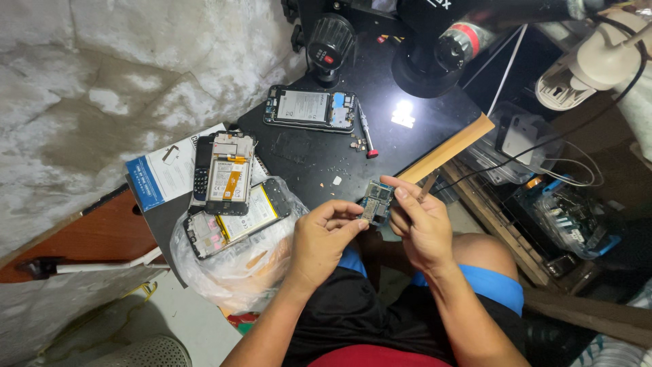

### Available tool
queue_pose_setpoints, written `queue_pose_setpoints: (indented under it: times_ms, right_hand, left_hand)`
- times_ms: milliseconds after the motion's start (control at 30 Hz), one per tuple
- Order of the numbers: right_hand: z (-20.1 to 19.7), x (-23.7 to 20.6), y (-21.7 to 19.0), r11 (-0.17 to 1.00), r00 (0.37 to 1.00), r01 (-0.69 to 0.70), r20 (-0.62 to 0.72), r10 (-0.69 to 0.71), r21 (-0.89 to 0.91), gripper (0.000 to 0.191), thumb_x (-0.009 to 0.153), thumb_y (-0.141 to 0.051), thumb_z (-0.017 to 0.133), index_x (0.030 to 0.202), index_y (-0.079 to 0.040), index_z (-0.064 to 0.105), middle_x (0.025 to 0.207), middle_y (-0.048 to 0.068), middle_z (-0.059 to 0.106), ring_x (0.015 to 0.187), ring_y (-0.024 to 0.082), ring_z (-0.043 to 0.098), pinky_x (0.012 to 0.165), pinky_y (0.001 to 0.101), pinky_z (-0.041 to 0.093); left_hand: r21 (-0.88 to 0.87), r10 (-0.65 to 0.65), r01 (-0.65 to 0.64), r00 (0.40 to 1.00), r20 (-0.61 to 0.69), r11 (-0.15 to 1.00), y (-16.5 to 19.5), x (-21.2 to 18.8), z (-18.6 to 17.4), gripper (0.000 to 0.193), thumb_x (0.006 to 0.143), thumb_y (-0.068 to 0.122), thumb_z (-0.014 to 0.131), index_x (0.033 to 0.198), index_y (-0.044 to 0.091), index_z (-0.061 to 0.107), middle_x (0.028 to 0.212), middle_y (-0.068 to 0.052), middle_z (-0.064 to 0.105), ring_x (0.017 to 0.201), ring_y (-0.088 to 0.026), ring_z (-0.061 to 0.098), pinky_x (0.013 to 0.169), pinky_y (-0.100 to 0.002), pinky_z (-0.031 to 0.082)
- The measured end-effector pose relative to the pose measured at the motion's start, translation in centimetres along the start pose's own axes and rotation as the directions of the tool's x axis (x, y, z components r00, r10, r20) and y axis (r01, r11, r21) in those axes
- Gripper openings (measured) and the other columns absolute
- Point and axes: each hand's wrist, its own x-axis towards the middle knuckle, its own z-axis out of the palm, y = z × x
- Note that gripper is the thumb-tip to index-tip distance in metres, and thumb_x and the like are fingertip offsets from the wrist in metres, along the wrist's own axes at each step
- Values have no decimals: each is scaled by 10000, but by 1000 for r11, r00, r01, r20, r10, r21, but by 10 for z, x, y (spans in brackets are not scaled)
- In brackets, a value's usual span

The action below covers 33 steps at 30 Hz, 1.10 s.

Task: The person uses a metal spudger to pry and separate components on a small circuit board. They then pick up a disassembled mobile phone and use the spudger to work on the internal components near the battery.

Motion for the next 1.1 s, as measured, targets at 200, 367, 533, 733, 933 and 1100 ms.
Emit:
queue_pose_setpoints:
  times_ms: [200, 367, 533, 733, 933, 1100]
  right_hand:
    - [3, -1, -2, 1000, 1000, -5, 12, 5, 26, 380, 1070, -185, 513, 1310, 84, 634, 683, -42, 460, 492, 43, 311, 446, 239, 234]
    - [4, 0, -2, 1000, 1000, -6, 5, 6, 14, 376, 1065, -177, 515, 1307, 88, 625, 786, -14, 534, 497, 33, 326, 440, 227, 244]
    - [5, 0, -1, 1000, 1000, -3, -6, 3, 3, 374, 1065, -171, 515, 1304, 94, 628, 813, -11, 554, 505, 32, 335, 444, 225, 249]
    - [3, 1, 0, 1000, 1000, -1, -4, 1, 11, 372, 1061, -172, 523, 1305, 87, 630, 806, -13, 551, 502, 33, 332, 442, 229, 243]
    - [0, 1, 3, 1000, 1000, 20, 12, -20, -2, 367, 1066, -178, 538, 1308, 78, 640, 773, -27, 517, 496, 38, 325, 442, 239, 237]
    - [0, 0, 3, 1000, 1000, 25, 5, -24, -19, 359, 1058, -171, 534, 1301, 72, 640, 753, -29, 511, 490, 41, 318, 441, 243, 233]
  left_hand:
    - [-21, -29, 28, 1000, -12, 999, -3, 3, 1, 175, 871, 10, 756, 1029, -48, 707, 921, -71, 763, 850, -107, 751, 750, -199, 573]
    - [-62, -27, 27, 1000, 1, 998, -3, 4, 1, 178, 875, -1, 749, 1040, -52, 704, 928, -77, 763, 859, -113, 751, 759, -200, 572]
    - [-69, -34, 34, 999, 4, 997, -3, 5, 1, 181, 873, 0, 750, 1040, -52, 701, 921, -79, 757, 853, -117, 751, 752, -203, 573]
    - [-38, -36, 36, 999, -5, 999, -4, 6, 1, 181, 866, 8, 759, 1029, -47, 702, 909, -77, 759, 848, -113, 753, 739, -199, 567]
    - [-15, -30, 30, 999, -21, 999, -7, 7, 1, 177, 861, 9, 765, 1019, -39, 703, 909, -70, 761, 835, -104, 748, 724, -190, 557]
    - [-21, -16, 15, 1000, -22, 1000, -8, 7, 1, 169, 861, 10, 765, 1009, -39, 701, 907, -69, 759, 832, -103, 749, 717, -188, 553]
